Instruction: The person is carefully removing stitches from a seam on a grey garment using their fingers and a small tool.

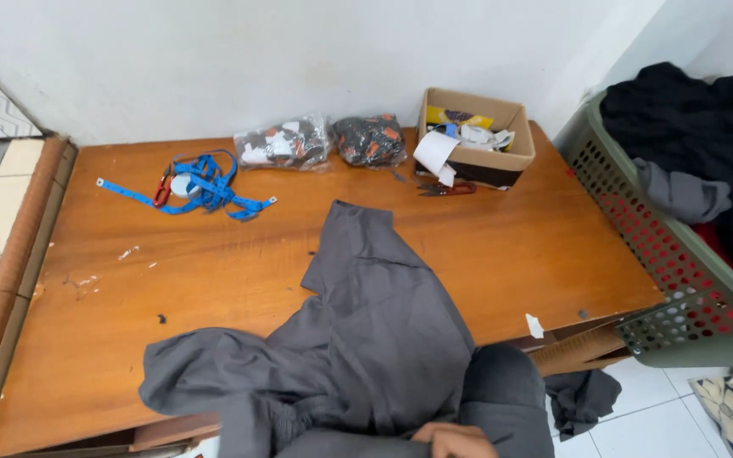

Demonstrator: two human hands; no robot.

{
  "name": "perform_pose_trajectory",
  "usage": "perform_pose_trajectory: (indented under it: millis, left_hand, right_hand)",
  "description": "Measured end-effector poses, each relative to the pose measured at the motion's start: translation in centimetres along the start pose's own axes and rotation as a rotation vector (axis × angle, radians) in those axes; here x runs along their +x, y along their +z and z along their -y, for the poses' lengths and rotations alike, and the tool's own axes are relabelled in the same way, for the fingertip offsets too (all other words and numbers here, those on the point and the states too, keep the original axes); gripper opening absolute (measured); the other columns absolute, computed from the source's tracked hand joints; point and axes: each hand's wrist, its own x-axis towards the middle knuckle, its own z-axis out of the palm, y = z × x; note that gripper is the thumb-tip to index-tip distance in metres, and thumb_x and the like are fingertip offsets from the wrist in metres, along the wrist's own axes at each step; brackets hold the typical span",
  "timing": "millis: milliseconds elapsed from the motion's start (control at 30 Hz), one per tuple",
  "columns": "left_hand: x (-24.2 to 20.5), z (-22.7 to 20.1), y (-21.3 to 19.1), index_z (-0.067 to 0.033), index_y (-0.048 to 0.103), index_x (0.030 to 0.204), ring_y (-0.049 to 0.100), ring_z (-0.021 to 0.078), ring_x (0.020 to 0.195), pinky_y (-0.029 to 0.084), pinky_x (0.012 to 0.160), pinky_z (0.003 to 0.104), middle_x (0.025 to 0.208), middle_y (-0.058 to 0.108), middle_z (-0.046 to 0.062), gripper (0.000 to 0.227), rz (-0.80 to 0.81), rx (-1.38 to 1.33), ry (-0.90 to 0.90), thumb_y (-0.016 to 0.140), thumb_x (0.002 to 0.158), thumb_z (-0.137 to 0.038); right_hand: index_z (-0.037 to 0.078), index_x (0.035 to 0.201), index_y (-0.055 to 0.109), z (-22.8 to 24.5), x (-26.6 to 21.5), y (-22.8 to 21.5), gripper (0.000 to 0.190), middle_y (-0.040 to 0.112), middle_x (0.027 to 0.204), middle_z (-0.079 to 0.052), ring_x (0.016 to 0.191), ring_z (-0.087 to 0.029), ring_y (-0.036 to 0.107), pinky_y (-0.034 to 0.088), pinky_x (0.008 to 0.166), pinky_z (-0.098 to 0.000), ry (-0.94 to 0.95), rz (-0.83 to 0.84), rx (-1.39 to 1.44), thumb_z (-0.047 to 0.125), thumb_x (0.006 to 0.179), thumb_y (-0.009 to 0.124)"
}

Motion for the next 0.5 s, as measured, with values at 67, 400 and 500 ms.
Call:
perform_pose_trajectory:
  millis: [67,400,500]
  left_hand:
    - [6.6,-0.7,3.9,-0.0024,0.034,0.117,0.057,0.0272,0.074,0.045,0.066,0.034,0.103,0.058,0.016,0.051,-0.022,-0.014,0.043,0.053,0.071,0.007]
    - [17.9,-0.2,21.0,-0.0073,0.026,0.129,0.058,0.0268,0.068,0.045,0.059,0.034,0.107,0.058,0.015,0.061,-0.134,-0.134,0.254,0.053,0.076,0.005]
    - [13.9,2.4,25.1,0.0045,0.031,0.122,0.056,0.0350,0.062,0.044,0.047,0.037,0.105,0.052,0.021,0.057,0.085,0.080,0.128,0.059,0.083,-0.027]
  right_hand:
    - [0.006,0.056,0.038,0.8,-0.4,-0.2,0.020,0.068,0.081,-0.017,0.067,-0.020,0.059,0.045,0.064,-0.0214,-0.052,-0.109,0.006,-0.004,0.068,0.051]
    - [0.006,0.053,0.025,14.2,11.5,-5.7,0.038,0.046,0.074,-0.016,0.070,-0.022,0.042,0.035,0.061,-0.0273,-0.378,-1.031,-0.740,-0.010,0.064,0.058]
    - [0.004,0.052,0.028,9.1,11.4,-9.0,0.039,0.045,0.076,-0.008,0.061,-0.014,0.038,0.031,0.053,-0.0213,-0.210,-1.071,-0.677,-0.004,0.069,0.063]
